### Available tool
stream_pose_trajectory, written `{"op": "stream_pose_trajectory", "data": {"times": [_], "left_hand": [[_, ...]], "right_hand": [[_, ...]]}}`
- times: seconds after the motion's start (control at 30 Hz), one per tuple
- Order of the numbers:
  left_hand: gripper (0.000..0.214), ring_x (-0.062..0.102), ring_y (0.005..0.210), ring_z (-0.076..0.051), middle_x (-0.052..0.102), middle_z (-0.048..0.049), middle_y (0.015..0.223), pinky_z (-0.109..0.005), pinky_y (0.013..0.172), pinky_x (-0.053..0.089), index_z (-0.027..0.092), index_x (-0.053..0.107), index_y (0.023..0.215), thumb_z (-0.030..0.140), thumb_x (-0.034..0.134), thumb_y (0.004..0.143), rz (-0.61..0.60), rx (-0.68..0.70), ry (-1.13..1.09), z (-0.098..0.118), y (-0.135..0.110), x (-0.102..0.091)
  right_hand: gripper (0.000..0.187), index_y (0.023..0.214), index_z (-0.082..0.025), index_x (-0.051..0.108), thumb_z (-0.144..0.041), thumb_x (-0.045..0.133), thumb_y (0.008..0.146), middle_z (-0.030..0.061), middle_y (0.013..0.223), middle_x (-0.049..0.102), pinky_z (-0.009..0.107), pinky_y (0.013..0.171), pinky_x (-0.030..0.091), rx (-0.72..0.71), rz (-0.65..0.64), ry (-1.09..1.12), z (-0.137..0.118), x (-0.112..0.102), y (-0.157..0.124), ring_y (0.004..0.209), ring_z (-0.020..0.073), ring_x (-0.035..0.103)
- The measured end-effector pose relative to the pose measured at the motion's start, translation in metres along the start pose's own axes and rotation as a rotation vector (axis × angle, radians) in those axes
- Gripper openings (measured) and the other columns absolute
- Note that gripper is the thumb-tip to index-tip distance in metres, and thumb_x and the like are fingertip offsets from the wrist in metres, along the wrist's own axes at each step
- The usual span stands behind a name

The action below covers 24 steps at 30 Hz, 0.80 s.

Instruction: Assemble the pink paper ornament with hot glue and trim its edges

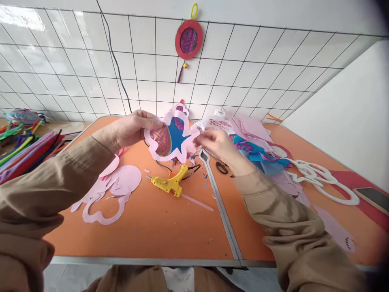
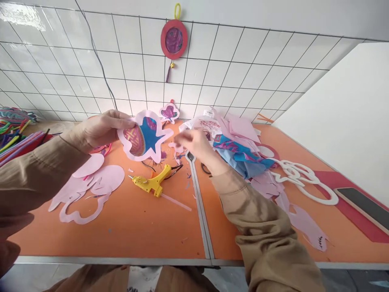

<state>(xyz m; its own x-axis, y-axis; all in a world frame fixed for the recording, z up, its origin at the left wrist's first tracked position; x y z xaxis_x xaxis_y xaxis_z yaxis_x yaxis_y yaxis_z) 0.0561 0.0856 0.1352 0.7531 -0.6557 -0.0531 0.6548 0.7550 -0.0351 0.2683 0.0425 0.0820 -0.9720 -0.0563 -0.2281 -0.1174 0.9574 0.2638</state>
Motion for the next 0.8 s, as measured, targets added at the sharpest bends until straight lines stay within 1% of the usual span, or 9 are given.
{"op": "stream_pose_trajectory", "data": {"times": [0.03, 0.07, 0.17, 0.23, 0.37, 0.5, 0.6, 0.7, 0.8], "left_hand": [[0.019, 0.067, 0.059, -0.017, 0.072, -0.0098, 0.065, -0.030, 0.062, 0.055, 0.009, 0.075, 0.061, 0.024, 0.079, 0.071, -0.014, 0.010, 0.025, 0.004, 0.006, 0.002], [0.017, 0.067, 0.059, -0.018, 0.072, -0.0101, 0.066, -0.031, 0.061, 0.055, 0.009, 0.076, 0.062, 0.024, 0.079, 0.069, -0.054, 0.004, 0.061, 0.005, 0.012, 0.007], [0.018, 0.062, 0.053, -0.017, 0.068, -0.0080, 0.061, -0.031, 0.054, 0.051, 0.010, 0.076, 0.061, 0.026, 0.083, 0.064, -0.166, -0.011, 0.170, 0.005, 0.029, 0.027], [0.020, 0.056, 0.049, -0.014, 0.063, -0.0053, 0.055, -0.029, 0.051, 0.046, 0.012, 0.073, 0.056, 0.025, 0.086, 0.064, -0.211, -0.012, 0.233, 0.005, 0.037, 0.038], [0.026, 0.060, 0.055, -0.015, 0.064, -0.0057, 0.059, -0.030, 0.057, 0.048, 0.012, 0.073, 0.063, 0.030, 0.092, 0.066, -0.186, 0.015, 0.236, 0.008, 0.044, 0.042], [0.052, 0.073, 0.078, -0.026, 0.075, -0.0115, 0.082, -0.037, 0.071, 0.060, 0.015, 0.077, 0.086, 0.065, 0.081, 0.073, -0.152, 0.081, -0.022, 0.007, 0.040, 0.035], [0.064, 0.072, 0.072, -0.026, 0.076, -0.0153, 0.077, -0.034, 0.063, 0.060, 0.012, 0.075, 0.081, 0.076, 0.072, 0.074, -0.069, 0.043, -0.087, -0.009, 0.036, 0.025], [0.049, 0.073, 0.071, -0.021, 0.076, -0.0134, 0.077, -0.028, 0.059, 0.058, 0.011, 0.076, 0.083, 0.057, 0.087, 0.069, 0.010, 0.076, -0.070, -0.018, 0.031, 0.021], [0.037, 0.068, 0.062, -0.014, 0.073, -0.0090, 0.069, -0.019, 0.047, 0.047, 0.011, 0.075, 0.075, 0.043, 0.093, 0.067, 0.032, 0.103, -0.077, -0.024, 0.027, 0.024]], "right_hand": [[0.033, 0.088, -0.022, 0.079, -0.054, 0.078, 0.081, 0.0054, 0.089, 0.080, 0.029, 0.071, 0.057, -0.052, 0.087, 0.099, -0.007, -0.010, 0.001, 0.082, 0.0177, 0.073], [0.041, 0.098, -0.023, 0.079, -0.061, 0.075, 0.082, 0.0062, 0.102, 0.080, 0.031, 0.077, 0.058, -0.084, 0.091, 0.196, -0.014, -0.012, 0.000, 0.093, 0.0192, 0.074], [0.054, 0.115, -0.027, 0.075, -0.065, 0.079, 0.076, 0.0053, 0.119, 0.077, 0.036, 0.089, 0.058, -0.095, -0.076, 0.340, -0.030, 0.009, -0.007, 0.109, 0.0218, 0.071], [0.051, 0.105, -0.025, 0.076, -0.055, 0.089, 0.066, 0.0033, 0.104, 0.079, 0.035, 0.083, 0.059, -0.028, -0.118, 0.336, -0.031, 0.021, -0.011, 0.095, 0.0206, 0.072], [0.037, 0.064, -0.021, 0.068, -0.042, 0.096, 0.052, -0.0038, 0.061, 0.063, 0.029, 0.061, 0.053, 0.072, 0.015, 0.326, -0.021, 0.020, -0.012, 0.059, 0.0123, 0.058], [0.035, 0.061, -0.023, 0.062, -0.041, 0.092, 0.059, -0.0054, 0.056, 0.051, 0.029, 0.057, 0.048, -0.007, 0.189, 0.359, -0.025, 0.006, -0.012, 0.055, 0.0104, 0.049], [0.036, 0.060, -0.024, 0.058, -0.042, 0.088, 0.064, -0.0054, 0.056, 0.044, 0.030, 0.057, 0.047, -0.062, 0.312, 0.330, -0.028, -0.003, -0.015, 0.056, 0.0111, 0.046], [0.038, 0.060, -0.024, 0.056, -0.045, 0.088, 0.064, -0.0055, 0.057, 0.043, 0.030, 0.059, 0.047, -0.093, 0.364, 0.329, -0.028, -0.002, -0.017, 0.058, 0.0114, 0.047], [0.041, 0.063, -0.023, 0.058, -0.050, 0.089, 0.062, -0.0041, 0.061, 0.051, 0.031, 0.060, 0.049, -0.076, 0.326, 0.375, -0.024, 0.006, -0.016, 0.061, 0.0131, 0.052]]}}
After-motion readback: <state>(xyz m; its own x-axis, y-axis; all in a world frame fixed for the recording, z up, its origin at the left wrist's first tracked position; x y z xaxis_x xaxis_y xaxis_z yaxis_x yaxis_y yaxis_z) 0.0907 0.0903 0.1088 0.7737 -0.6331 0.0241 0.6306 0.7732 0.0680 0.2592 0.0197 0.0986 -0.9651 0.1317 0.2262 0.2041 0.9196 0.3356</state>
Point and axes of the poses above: each hand's wrist, its own y-axis towards the middle knuckle, its own x-axis out of the palm, z = x × y, the point moved 8 cm from there along y, towards the middle knuckle
